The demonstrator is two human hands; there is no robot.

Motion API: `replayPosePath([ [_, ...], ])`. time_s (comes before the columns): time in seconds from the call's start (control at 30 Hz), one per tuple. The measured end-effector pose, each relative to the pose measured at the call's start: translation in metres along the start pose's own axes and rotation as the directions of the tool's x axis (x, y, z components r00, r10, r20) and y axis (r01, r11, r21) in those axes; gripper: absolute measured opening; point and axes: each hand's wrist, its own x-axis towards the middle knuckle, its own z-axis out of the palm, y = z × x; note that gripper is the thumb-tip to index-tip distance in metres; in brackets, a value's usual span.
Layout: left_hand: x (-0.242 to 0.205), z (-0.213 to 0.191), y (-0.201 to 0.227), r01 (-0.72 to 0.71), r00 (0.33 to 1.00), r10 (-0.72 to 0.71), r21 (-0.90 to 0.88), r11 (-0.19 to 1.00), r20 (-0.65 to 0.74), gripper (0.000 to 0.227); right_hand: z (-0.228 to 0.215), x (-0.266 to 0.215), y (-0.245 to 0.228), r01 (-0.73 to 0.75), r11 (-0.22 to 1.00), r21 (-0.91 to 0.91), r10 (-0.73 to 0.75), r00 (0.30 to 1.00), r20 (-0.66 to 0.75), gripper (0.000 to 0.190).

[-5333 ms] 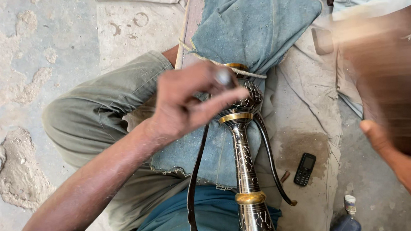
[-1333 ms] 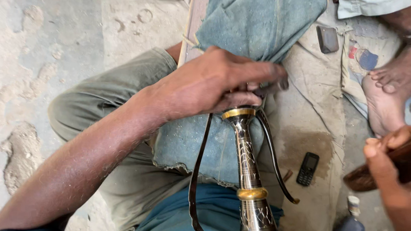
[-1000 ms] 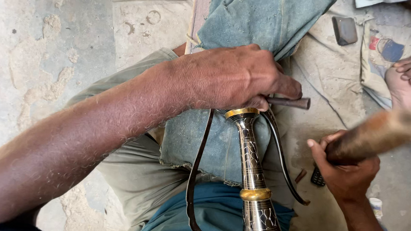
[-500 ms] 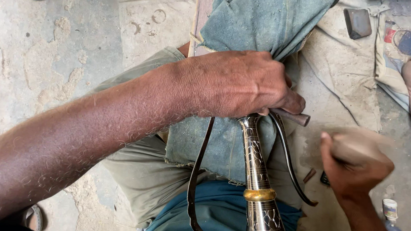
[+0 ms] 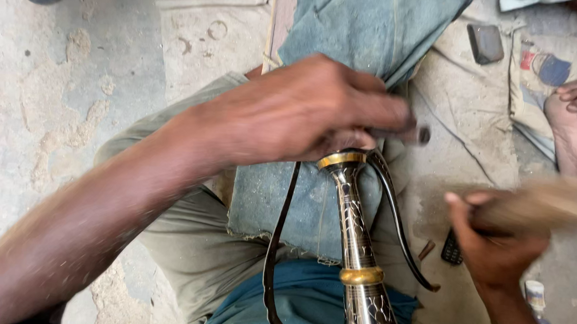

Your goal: The person holds a metal hookah stem and uses a chisel and hammer to engrave decorative patterns into its surface. The person repeatedly taps the chisel with the hammer while rotating the stem to work on different sections.

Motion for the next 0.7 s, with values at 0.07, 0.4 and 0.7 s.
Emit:
replayPosePath([
  [0.07, -0.024, -0.007, 0.002, -0.045, 0.958, 0.019, -0.082, 0.996, -0.286, 0.016, 0.002, -0.016, 0.010, -0.156, 0.904, 0.399, 0.200, 0.977, -0.072, 0.020],
  [0.4, -0.056, 0.050, -0.023, 0.190, 0.924, -0.237, -0.175, 0.966, -0.300, 0.027, 0.001, -0.045, 0.074, -0.731, 0.549, 0.405, 0.624, 0.681, 0.384, 0.030],
  [0.7, -0.027, 0.029, -0.026, 0.055, 0.995, -0.061, -0.070, 0.996, -0.083, 0.042, -0.035, -0.007, -0.024, -0.295, 0.892, 0.342, 0.208, 0.940, 0.270, 0.029],
])
